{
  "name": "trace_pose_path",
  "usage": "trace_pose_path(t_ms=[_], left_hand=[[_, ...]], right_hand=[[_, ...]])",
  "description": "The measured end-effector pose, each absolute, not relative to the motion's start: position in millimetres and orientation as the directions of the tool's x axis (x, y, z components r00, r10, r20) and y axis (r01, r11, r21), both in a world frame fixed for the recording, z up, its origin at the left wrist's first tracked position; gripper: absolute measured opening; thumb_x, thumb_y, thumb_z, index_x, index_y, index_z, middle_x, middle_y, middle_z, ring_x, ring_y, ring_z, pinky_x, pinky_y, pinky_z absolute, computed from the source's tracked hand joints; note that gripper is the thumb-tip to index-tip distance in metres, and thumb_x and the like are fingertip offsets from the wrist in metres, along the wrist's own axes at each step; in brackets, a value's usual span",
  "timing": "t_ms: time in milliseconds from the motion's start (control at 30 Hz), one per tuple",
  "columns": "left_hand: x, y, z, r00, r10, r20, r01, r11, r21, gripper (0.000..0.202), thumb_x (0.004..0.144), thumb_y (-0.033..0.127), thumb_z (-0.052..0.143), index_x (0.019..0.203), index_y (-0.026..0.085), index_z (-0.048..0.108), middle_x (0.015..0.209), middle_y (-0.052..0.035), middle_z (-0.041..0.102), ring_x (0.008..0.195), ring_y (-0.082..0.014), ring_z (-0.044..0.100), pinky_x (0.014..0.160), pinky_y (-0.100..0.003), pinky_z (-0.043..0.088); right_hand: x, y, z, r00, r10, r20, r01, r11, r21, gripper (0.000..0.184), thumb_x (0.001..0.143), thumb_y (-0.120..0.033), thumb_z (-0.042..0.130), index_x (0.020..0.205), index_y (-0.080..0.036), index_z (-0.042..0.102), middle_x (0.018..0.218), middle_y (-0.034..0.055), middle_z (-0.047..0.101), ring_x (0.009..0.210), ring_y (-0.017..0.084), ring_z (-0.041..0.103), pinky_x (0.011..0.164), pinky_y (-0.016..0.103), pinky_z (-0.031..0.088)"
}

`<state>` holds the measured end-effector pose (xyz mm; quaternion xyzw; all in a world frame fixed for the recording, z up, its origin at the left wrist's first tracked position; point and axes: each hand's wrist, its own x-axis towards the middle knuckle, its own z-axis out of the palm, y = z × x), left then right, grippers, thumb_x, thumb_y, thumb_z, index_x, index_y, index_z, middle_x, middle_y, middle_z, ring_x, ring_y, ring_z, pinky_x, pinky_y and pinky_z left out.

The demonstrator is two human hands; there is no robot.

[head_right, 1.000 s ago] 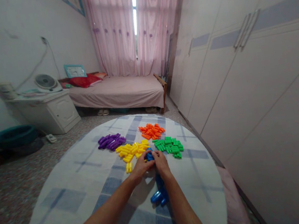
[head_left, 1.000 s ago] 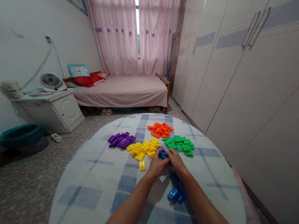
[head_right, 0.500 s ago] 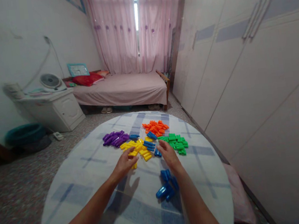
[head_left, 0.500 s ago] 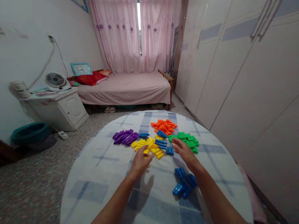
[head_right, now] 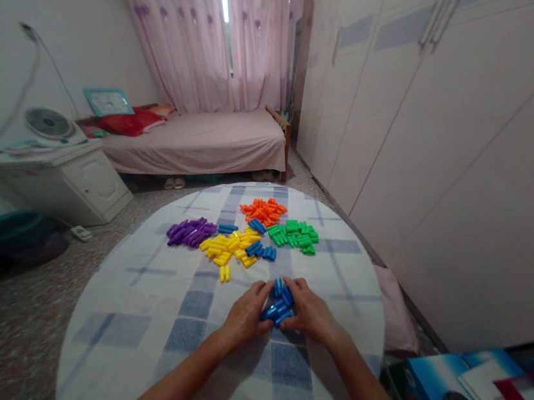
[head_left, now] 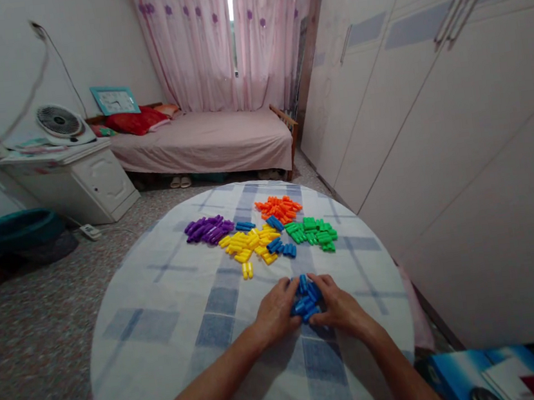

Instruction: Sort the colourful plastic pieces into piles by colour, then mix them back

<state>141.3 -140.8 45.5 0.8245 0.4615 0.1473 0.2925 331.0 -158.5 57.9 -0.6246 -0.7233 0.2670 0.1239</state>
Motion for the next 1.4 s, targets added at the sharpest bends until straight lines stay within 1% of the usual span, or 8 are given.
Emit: trace_pose_path(t_ms=[167,300,467,700,833,933,1167,1400], left_hand=[[140.8,-125.4,32.6,0.441,0.896,0.042,0.530,-0.298,0.794,0.074,0.059,0.014,0.058,0.131,0.021,0.044,0.125,-0.0100,0.049,0.112,-0.0261,0.049,0.097,-0.037,0.040],[133.5,-115.0,32.9,0.393,0.919,-0.033,0.257,-0.075,0.964,0.053,0.064,0.016,0.054,0.117,0.016,0.055,0.098,-0.0069,0.062,0.088,-0.0195,0.059,0.077,-0.029,0.048],[121.8,-106.9,54.4,0.341,0.935,-0.093,-0.020,0.106,0.994,0.042,0.069,0.021,0.054,0.111,0.015,0.059,0.091,-0.0050,0.065,0.076,-0.0148,0.060,0.064,-0.022,0.047],[88.7,-54.5,84.4,0.062,0.992,0.113,0.195,-0.123,0.973,0.043,0.069,0.020,0.054,0.112,0.016,0.059,0.104,-0.0062,0.064,0.099,-0.0218,0.059,0.088,-0.036,0.047],[82.5,-48.6,76.8,-0.207,0.899,0.386,0.509,-0.238,0.827,0.042,0.071,0.016,0.052,0.112,0.016,0.058,0.120,-0.0110,0.056,0.121,-0.0256,0.046,0.106,-0.044,0.033],[98.2,-69.4,62.1,-0.110,0.867,0.487,0.524,-0.366,0.769,0.036,0.079,0.015,0.044,0.112,0.018,0.057,0.123,-0.0102,0.054,0.122,-0.0222,0.046,0.107,-0.043,0.034],[161.9,-101.3,26.1,0.413,0.811,0.416,0.344,-0.561,0.753,0.031,0.074,0.010,0.050,0.100,0.019,0.064,0.117,-0.0085,0.059,0.111,-0.0187,0.053,0.097,-0.034,0.043],[174.7,-87.8,16.2,0.323,0.903,0.283,0.230,-0.365,0.902,0.024,0.075,0.008,0.048,0.092,0.017,0.064,0.097,-0.0065,0.064,0.095,-0.0163,0.058,0.088,-0.029,0.045]], right_hand=[[313.6,-138.5,54.6,-0.171,0.979,-0.114,0.793,0.069,-0.605,0.091,0.057,-0.026,0.072,0.140,-0.025,0.033,0.126,0.0096,0.045,0.098,0.023,0.057,0.082,0.034,0.044],[302.8,-123.7,45.4,-0.267,0.949,-0.168,0.382,-0.056,-0.923,0.084,0.065,-0.035,0.069,0.140,-0.023,0.032,0.119,0.0091,0.051,0.096,0.022,0.057,0.078,0.035,0.048],[272.5,-105.2,45.8,-0.227,0.959,-0.167,0.037,-0.163,-0.986,0.072,0.069,-0.042,0.067,0.134,-0.026,0.042,0.123,0.0094,0.052,0.102,0.024,0.057,0.074,0.036,0.051],[238.2,-54.1,91.7,-0.262,0.962,0.078,-0.053,0.066,-0.996,0.066,0.068,-0.043,0.070,0.128,-0.025,0.049,0.128,0.0088,0.053,0.115,0.023,0.051,0.096,0.041,0.042],[254.2,-26.7,86.9,-0.063,0.982,0.175,0.086,0.180,-0.980,0.065,0.072,-0.046,0.063,0.129,-0.021,0.047,0.133,0.0099,0.049,0.123,0.023,0.046,0.101,0.039,0.037],[289.9,-12.6,70.3,0.212,0.936,0.281,0.410,0.176,-0.895,0.061,0.075,-0.049,0.052,0.126,-0.016,0.050,0.129,0.0122,0.052,0.120,0.024,0.046,0.101,0.040,0.035],[374.2,-0.9,40.0,0.460,0.863,0.208,0.771,-0.272,-0.576,0.066,0.079,-0.054,0.045,0.132,-0.016,0.045,0.134,0.0166,0.046,0.125,0.031,0.039,0.100,0.048,0.032],[375.6,15.4,27.5,0.339,0.931,0.138,0.873,-0.257,-0.414,0.072,0.080,-0.061,0.041,0.135,-0.015,0.041,0.128,0.0165,0.053,0.117,0.029,0.048,0.093,0.044,0.038]])
